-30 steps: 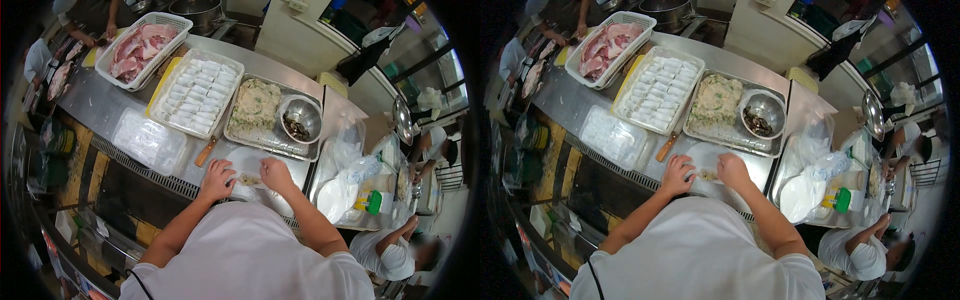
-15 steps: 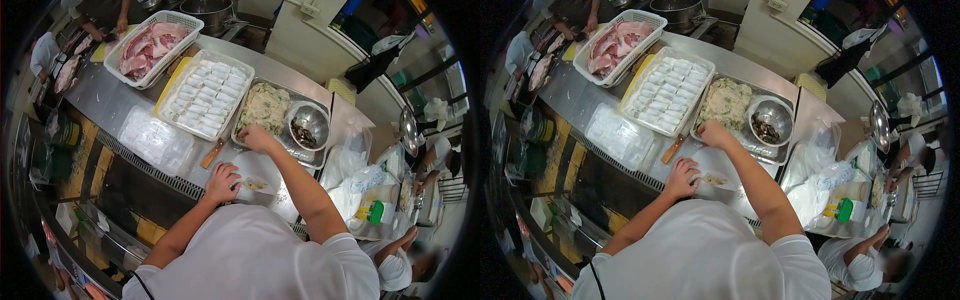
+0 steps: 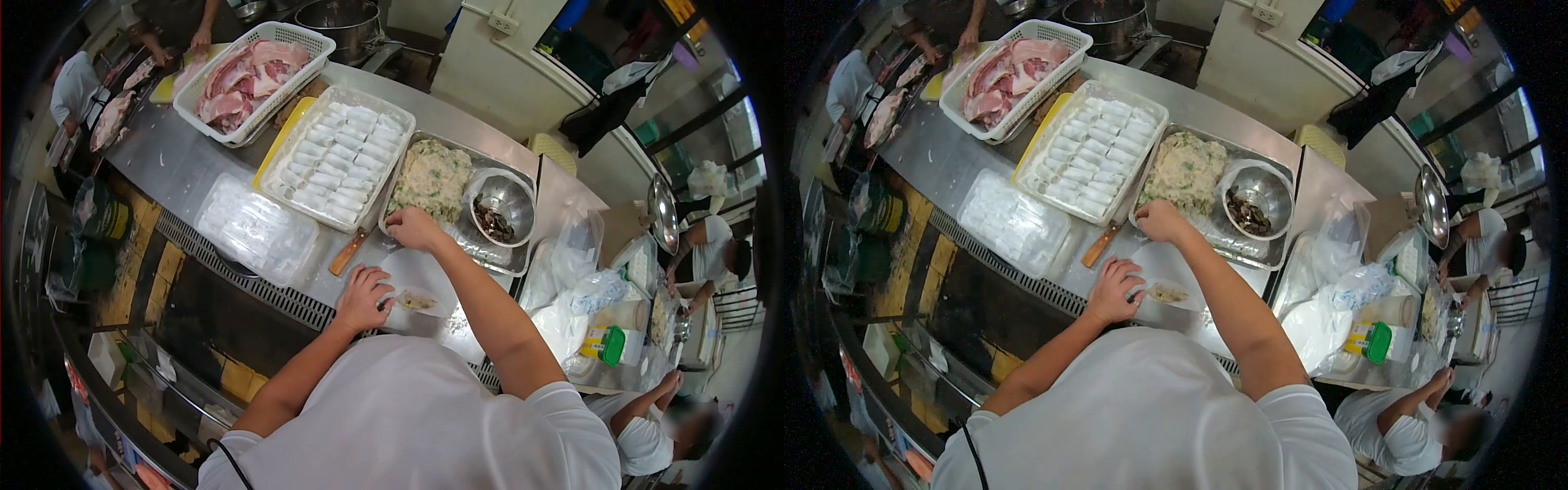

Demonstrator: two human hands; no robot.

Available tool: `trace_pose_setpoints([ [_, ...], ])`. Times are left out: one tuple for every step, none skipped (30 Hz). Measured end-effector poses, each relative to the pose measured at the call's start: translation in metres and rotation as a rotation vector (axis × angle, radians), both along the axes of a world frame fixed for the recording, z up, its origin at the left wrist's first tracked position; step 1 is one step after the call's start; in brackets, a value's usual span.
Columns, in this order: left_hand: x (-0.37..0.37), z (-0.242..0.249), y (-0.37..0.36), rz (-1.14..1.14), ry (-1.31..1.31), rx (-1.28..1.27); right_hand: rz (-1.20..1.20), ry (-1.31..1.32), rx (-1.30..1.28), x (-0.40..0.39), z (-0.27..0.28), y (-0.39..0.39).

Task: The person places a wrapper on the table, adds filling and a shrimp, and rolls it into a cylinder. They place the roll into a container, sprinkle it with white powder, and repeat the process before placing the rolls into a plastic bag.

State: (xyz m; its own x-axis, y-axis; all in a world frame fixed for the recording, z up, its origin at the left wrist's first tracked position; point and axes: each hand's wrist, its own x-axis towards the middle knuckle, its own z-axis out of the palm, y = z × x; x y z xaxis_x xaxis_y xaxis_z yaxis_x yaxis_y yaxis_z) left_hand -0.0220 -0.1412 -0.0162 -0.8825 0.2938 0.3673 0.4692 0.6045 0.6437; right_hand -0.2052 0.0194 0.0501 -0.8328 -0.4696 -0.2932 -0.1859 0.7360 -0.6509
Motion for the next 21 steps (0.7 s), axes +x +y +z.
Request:
trace_pose_setpoints([
  [0.001,-0.001,0.0,0.0,0.003,0.001,0.011,0.033,-0.008,0.002,-0.001,-0.001],
  [0.002,-0.003,0.0,-0.001,0.002,0.004,0.022,0.065,-0.015,0.003,-0.003,-0.001],
  [0.002,-0.004,0.0,-0.002,0.001,0.006,0.02,0.083,-0.01,0.004,0.001,0.0],
  [0.002,-0.004,0.0,-0.002,0.0,0.008,0.019,0.101,-0.005,0.005,0.005,0.002],
  [0.001,-0.006,-0.001,0.001,0.003,0.004,0.018,0.117,0.0,0.007,0.009,0.005],
  [0.002,-0.008,-0.001,0.0,0.002,0.001,-0.03,0.085,-0.014,0.012,0.016,0.01],
  [0.002,-0.009,0.0,0.0,0.003,0.0,-0.077,0.056,-0.026,0.019,0.026,0.019],
  [0.001,-0.01,0.0,-0.001,0.006,0.003,-0.123,0.027,-0.037,0.025,0.031,0.028],
  [0.0,-0.011,0.0,-0.002,0.007,0.006,-0.146,-0.026,-0.056,0.034,0.032,0.039],
  [0.001,-0.011,-0.001,-0.002,0.007,0.008,-0.169,-0.081,-0.076,0.048,0.031,0.052],
  [0.001,-0.012,-0.001,0.0,-0.002,0.005,-0.194,-0.137,-0.097,0.064,0.028,0.062],
  [0.001,-0.009,-0.001,-0.003,-0.01,0.002,-0.188,-0.171,-0.085,0.081,0.025,0.068],
  [0.0,-0.008,0.0,-0.007,-0.016,-0.001,-0.182,-0.203,-0.073,0.097,0.022,0.074],
  [0.0,-0.007,0.001,-0.008,-0.02,0.005,-0.176,-0.231,-0.062,0.112,0.02,0.078],
  [0.0,-0.007,0.001,-0.009,-0.024,0.01,-0.14,-0.159,-0.039,0.125,0.009,0.082],
  [0.0,-0.006,0.001,-0.01,-0.029,0.014,-0.103,-0.088,-0.016,0.136,-0.005,0.082],
  [0.0,-0.005,0.001,-0.013,-0.03,0.012,-0.067,-0.017,0.006,0.146,-0.018,0.083],
  [0.001,-0.005,0.001,-0.015,-0.03,0.011,-0.106,-0.018,-0.01,0.154,-0.018,0.079],
  [0.0,-0.004,0.001,-0.016,-0.029,0.009,-0.105,0.035,0.018,0.157,-0.018,0.078],
  [0.001,-0.003,0.001,-0.017,-0.022,0.002,-0.103,0.088,0.046,0.16,-0.017,0.076],
  [0.001,-0.004,0.001,-0.018,-0.015,-0.004,-0.1,0.141,0.074,0.162,-0.014,0.075],
])
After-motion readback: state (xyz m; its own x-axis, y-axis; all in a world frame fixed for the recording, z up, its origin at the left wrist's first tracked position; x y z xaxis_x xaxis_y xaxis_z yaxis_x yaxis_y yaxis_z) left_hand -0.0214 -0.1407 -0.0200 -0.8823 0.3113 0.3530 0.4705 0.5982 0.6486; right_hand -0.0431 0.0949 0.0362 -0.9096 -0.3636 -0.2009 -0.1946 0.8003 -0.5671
